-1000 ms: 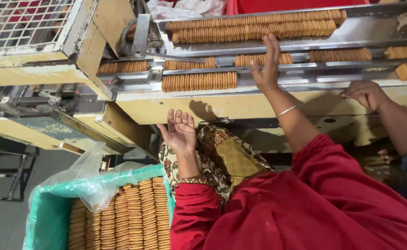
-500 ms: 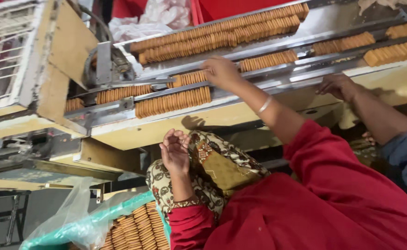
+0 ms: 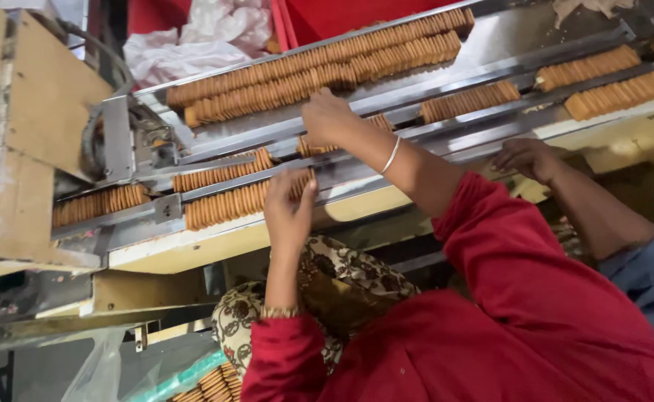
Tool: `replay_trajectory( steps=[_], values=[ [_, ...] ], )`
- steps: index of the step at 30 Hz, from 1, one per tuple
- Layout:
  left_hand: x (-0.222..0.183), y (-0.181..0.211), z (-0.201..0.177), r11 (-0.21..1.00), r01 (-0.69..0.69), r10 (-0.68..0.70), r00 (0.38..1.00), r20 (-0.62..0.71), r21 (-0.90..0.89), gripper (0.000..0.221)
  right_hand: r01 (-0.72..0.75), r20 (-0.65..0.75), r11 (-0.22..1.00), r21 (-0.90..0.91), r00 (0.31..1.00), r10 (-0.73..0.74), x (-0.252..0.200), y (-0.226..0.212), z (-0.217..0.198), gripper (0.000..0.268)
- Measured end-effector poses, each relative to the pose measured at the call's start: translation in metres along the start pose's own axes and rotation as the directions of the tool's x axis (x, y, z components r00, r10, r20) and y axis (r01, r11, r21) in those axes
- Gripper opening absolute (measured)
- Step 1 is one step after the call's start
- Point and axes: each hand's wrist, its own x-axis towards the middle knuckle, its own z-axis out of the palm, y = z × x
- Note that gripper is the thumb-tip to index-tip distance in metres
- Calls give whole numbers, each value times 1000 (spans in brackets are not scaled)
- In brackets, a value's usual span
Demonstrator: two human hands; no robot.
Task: The person sorts and aligns biscuits on a conveyor belt by hand, moving rows of biscuits and clearing gaps.
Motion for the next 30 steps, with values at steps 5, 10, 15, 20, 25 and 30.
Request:
replay_trajectory(
  steps=[5, 10, 15, 20, 25, 30],
  values=[
    [71, 11, 44, 952, -50, 30, 997, 68, 302, 48, -44, 49, 997, -71, 998, 47, -17, 30, -13, 46],
    [97, 7, 88, 953, -64, 7, 982, 187, 296, 51, -29, 49, 990, -138, 998, 36, -34, 77, 2, 49],
    [100, 4, 117, 992, 23, -44, 982, 181, 120, 62, 134, -204, 987, 90, 972, -114, -50, 125, 8, 36],
    [111, 3, 147, 983, -6, 50, 971, 234, -184, 63, 140, -170, 924, 355, 982, -83, -64, 156, -24, 27],
    [119, -7, 183, 807, 238, -59, 943, 327, -540, 37, 223, -268, 829, 512, 959, -93, -74, 185, -41, 22],
    [109, -11, 204, 661, 463, -161, 856, 492, -590, 27, -167, 84, 986, -5, 982, 167, -91, 212, -32, 22]
  ],
)
